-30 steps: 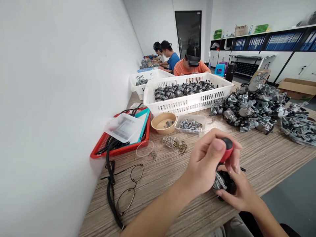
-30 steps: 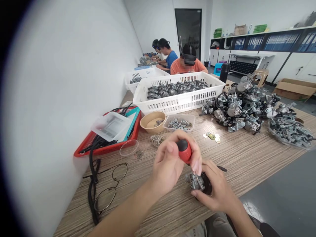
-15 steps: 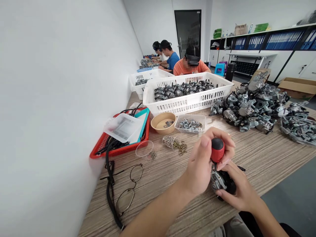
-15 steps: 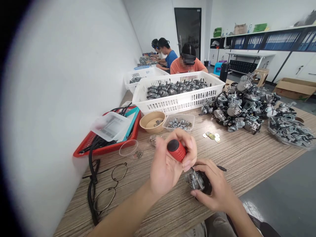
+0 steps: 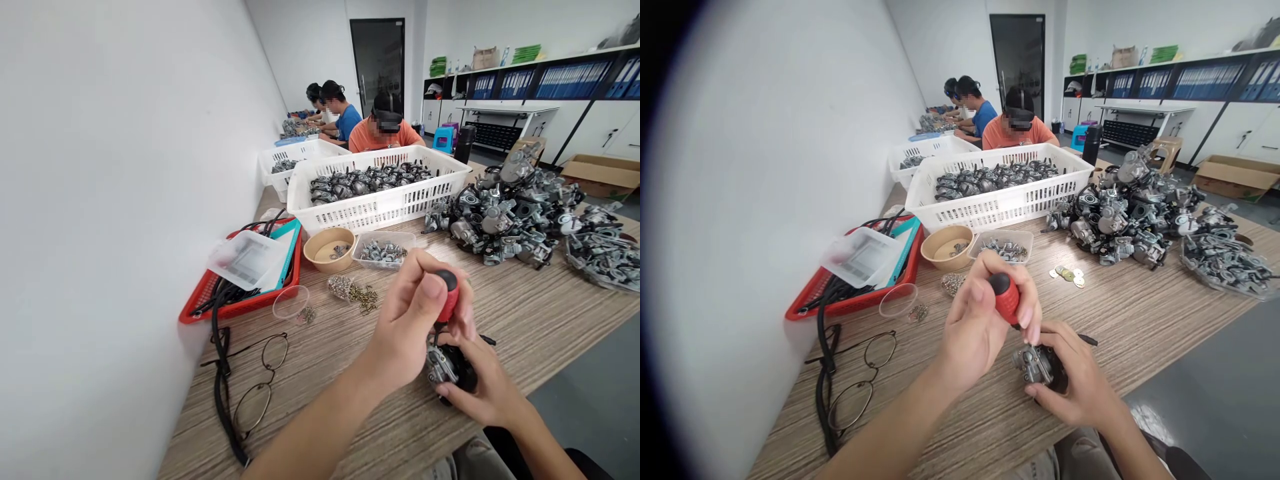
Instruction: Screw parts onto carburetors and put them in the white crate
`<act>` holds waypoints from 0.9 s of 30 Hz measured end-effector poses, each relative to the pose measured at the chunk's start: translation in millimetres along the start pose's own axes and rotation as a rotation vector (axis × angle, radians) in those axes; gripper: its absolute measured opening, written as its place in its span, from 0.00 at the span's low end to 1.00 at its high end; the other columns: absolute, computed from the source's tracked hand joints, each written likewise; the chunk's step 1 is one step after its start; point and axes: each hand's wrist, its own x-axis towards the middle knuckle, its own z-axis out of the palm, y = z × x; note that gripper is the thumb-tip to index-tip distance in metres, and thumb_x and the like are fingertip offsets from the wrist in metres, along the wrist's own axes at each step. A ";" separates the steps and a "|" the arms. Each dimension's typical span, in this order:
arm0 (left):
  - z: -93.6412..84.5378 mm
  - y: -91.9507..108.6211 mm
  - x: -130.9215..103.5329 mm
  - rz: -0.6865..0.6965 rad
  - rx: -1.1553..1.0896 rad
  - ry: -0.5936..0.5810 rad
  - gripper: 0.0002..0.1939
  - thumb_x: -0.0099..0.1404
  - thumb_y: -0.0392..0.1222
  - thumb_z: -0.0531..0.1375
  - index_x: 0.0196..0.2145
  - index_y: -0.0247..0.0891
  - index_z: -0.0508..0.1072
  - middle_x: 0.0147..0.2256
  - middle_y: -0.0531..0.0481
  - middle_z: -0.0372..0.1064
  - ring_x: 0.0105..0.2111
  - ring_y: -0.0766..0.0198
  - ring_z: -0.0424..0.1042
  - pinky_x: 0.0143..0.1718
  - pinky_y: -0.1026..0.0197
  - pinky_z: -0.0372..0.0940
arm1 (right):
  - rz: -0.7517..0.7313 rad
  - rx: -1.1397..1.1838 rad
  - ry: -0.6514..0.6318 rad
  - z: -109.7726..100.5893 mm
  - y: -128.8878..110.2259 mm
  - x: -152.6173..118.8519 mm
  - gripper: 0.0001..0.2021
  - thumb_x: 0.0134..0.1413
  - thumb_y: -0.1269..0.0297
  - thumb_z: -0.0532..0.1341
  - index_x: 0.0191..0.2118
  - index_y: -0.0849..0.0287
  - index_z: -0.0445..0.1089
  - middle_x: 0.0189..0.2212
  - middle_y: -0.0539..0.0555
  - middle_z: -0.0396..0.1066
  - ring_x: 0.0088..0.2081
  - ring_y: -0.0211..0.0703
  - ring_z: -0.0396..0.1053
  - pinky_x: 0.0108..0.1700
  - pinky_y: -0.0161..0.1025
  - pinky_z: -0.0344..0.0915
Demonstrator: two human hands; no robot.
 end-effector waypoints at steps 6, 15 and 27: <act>-0.5 0.3 -1.4 0.011 -0.024 -0.017 0.19 0.78 0.61 0.57 0.43 0.41 0.69 0.24 0.59 0.59 0.22 0.71 0.54 0.24 0.68 0.54 | 0.010 0.010 -0.004 -0.3 0.1 0.8 0.21 0.70 0.50 0.63 0.60 0.55 0.68 0.54 0.64 0.76 0.54 0.57 0.77 0.54 0.47 0.76; -3.1 5.3 1.6 -0.020 0.001 -0.029 0.19 0.79 0.54 0.57 0.39 0.36 0.74 0.27 0.54 0.64 0.27 0.69 0.65 0.30 0.68 0.63 | 0.005 0.006 0.003 0.9 0.5 0.0 0.20 0.70 0.50 0.63 0.59 0.56 0.68 0.51 0.62 0.77 0.51 0.55 0.77 0.53 0.46 0.75; -5.0 31.3 0.1 -0.058 0.393 -0.065 0.13 0.63 0.42 0.76 0.40 0.40 0.78 0.38 0.51 0.81 0.41 0.62 0.79 0.47 0.59 0.71 | -0.021 -0.058 0.026 -2.7 -4.4 4.4 0.21 0.69 0.49 0.64 0.60 0.54 0.69 0.51 0.62 0.78 0.50 0.58 0.79 0.51 0.48 0.77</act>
